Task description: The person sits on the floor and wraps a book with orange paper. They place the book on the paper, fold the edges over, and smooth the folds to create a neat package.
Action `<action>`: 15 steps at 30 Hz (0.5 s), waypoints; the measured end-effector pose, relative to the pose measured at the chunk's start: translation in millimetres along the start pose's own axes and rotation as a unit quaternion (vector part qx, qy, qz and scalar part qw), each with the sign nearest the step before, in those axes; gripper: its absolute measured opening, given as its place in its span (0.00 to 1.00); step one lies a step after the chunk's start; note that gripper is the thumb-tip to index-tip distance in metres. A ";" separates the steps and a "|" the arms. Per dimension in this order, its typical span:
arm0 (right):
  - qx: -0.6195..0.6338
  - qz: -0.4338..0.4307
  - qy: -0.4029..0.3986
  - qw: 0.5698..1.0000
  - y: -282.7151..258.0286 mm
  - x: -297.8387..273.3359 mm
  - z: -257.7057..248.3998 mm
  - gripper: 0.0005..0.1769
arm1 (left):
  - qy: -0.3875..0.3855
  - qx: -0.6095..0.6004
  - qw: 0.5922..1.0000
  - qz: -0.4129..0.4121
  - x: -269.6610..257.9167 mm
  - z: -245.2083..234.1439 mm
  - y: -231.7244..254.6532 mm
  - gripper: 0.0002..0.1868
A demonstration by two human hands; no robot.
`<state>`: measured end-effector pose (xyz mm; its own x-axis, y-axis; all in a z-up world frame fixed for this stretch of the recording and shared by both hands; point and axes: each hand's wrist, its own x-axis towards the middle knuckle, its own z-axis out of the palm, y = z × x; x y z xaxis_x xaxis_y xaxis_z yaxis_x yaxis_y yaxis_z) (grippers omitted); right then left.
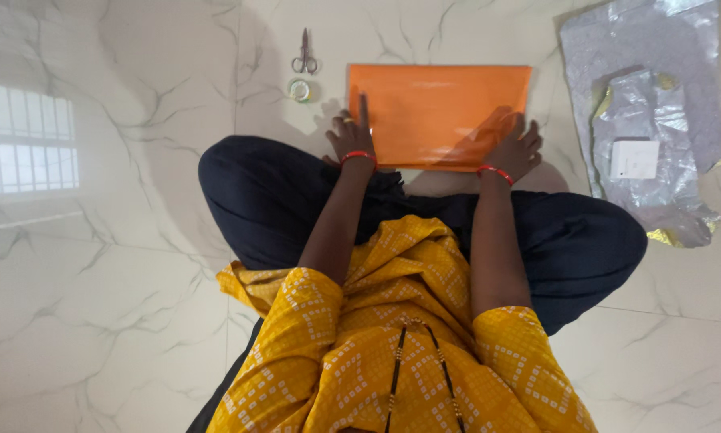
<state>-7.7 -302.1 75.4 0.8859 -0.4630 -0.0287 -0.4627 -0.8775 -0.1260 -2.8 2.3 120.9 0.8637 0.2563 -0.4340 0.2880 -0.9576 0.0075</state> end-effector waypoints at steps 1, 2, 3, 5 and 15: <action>-0.005 -0.011 -0.002 1.000 0.3 1.6 7.0 0.34 | 0.012 0.065 0.996 0.064 -5.7 -3.1 4.1 0.51; -0.010 -0.022 -0.005 1.000 0.5 1.8 13.7 0.34 | 0.024 0.129 0.983 0.127 -11.5 -5.9 7.7 0.54; -0.015 -0.033 -0.006 0.999 1.1 3.1 18.6 0.34 | 0.003 0.096 0.984 0.148 -16.8 -8.1 10.8 0.54; -0.020 -0.030 -0.016 0.999 3.0 2.2 24.3 0.30 | -0.042 0.032 0.980 0.191 -20.9 -11.2 14.6 0.54; -0.016 -0.004 -0.062 0.998 -13.5 -6.5 -8.4 0.31 | 0.156 -0.096 0.912 0.368 11.2 18.6 55.1 0.44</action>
<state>-7.6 -288.3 85.6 0.8859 -0.4390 -0.1497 -0.4548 -0.8856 -0.0945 15.0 -50.0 99.8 0.9196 -0.3918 0.0297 -0.3751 -0.8529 0.3633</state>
